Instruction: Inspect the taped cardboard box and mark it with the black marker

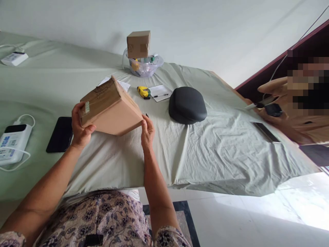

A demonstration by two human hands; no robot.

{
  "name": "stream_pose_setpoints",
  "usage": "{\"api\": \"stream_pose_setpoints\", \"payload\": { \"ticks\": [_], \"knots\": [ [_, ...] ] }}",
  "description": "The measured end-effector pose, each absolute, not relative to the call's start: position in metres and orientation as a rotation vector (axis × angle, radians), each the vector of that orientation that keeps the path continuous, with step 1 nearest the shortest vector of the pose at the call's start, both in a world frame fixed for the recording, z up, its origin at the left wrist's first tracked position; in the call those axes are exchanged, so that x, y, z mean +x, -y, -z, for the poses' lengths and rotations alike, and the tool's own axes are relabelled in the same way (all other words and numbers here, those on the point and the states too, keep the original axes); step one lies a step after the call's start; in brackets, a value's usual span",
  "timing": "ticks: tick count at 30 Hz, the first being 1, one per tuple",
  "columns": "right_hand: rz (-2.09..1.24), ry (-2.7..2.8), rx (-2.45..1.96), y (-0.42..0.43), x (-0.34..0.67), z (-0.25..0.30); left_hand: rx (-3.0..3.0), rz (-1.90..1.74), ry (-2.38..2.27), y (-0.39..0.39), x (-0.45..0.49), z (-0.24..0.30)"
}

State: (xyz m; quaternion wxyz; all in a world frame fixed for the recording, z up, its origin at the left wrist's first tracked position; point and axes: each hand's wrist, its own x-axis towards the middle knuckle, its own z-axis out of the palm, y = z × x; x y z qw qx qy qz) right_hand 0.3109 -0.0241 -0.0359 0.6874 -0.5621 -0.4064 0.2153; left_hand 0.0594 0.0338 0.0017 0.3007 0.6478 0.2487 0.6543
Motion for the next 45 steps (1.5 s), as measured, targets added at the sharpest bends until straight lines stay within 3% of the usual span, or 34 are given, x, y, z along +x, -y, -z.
{"api": "stream_pose_setpoints", "payload": {
  "ticks": [12,23,45],
  "knots": [
    [-0.796,0.869,-1.099,0.023,0.292,0.032,0.955,-1.594,-0.679,-0.028,0.075,0.004],
    [-0.742,1.124,-1.156,0.020,0.284,0.048,0.518,-1.475,-0.777,-0.027,0.080,0.003],
    [-0.382,1.083,-1.345,0.029,0.292,0.039,1.451,-1.452,-1.310,-0.038,0.068,0.030]
  ]
}}
